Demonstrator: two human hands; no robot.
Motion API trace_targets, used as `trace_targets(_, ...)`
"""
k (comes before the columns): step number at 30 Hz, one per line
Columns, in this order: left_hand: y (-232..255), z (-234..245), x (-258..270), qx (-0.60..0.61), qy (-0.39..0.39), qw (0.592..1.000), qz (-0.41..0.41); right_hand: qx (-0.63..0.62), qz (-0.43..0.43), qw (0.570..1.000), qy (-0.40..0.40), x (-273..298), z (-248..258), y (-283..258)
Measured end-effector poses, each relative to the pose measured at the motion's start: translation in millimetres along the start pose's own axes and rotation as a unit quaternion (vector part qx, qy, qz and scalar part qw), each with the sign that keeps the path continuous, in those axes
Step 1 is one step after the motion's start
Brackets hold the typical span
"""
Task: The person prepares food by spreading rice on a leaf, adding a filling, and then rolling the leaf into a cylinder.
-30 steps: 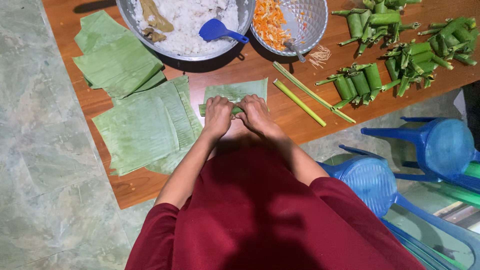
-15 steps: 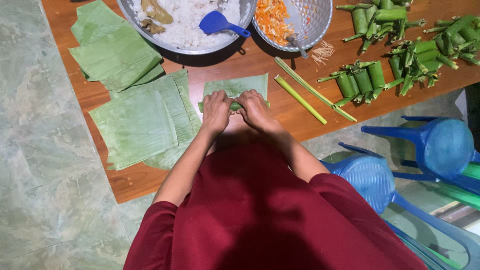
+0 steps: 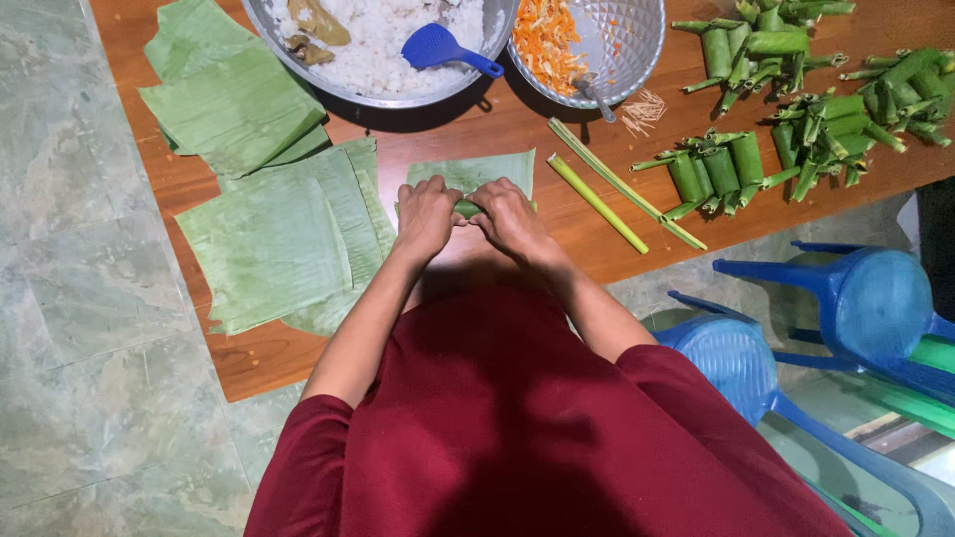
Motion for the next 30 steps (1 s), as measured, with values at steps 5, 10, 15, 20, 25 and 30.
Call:
trace_targets(5,-8.4,7.7,1.1,-0.014,-0.034,0.998,0.041,-0.012,-0.039,0.998,-0.038,-8.2,-0.8,6.8)
trace_targets(10,-2.6,36.0,3.9,-0.042,-0.034,0.997,0.053,-0.029,-0.053,0.995,-0.074,-12.6,-3.2,16.2)
trace_targets(15,15.5,33.4,0.6,-0.036,0.051,0.998,-0.025,-0.043,-0.052,0.994,-0.086,-17.8,-4.7,20.5)
trace_targets(20,5.1,-4.4,-3.1,0.005,0.036,0.998,-0.055,-0.086,-0.07,0.99,-0.092,-19.0,7.1,16.6)
trace_targets(25,-6.9,-8.7,-6.7,0.021,0.019,0.999,-0.038,-0.075,-0.069,0.992,-0.079,-14.5,9.9,21.2)
trace_targets(30,-3.0,-4.1,-15.8,0.018,0.01,1.0,-0.015,-0.061,-0.124,0.988,-0.075,-15.9,15.4,28.0)
Point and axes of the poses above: each hand's wrist, its own x-axis away from the middle knuckle, its own z-axis out of the back of the hand, y = z × x, the point moved 1 cm from there along -x, towards the middle knuckle, and after that the axes turned 3 degrees about z, right-handed, at the moved point
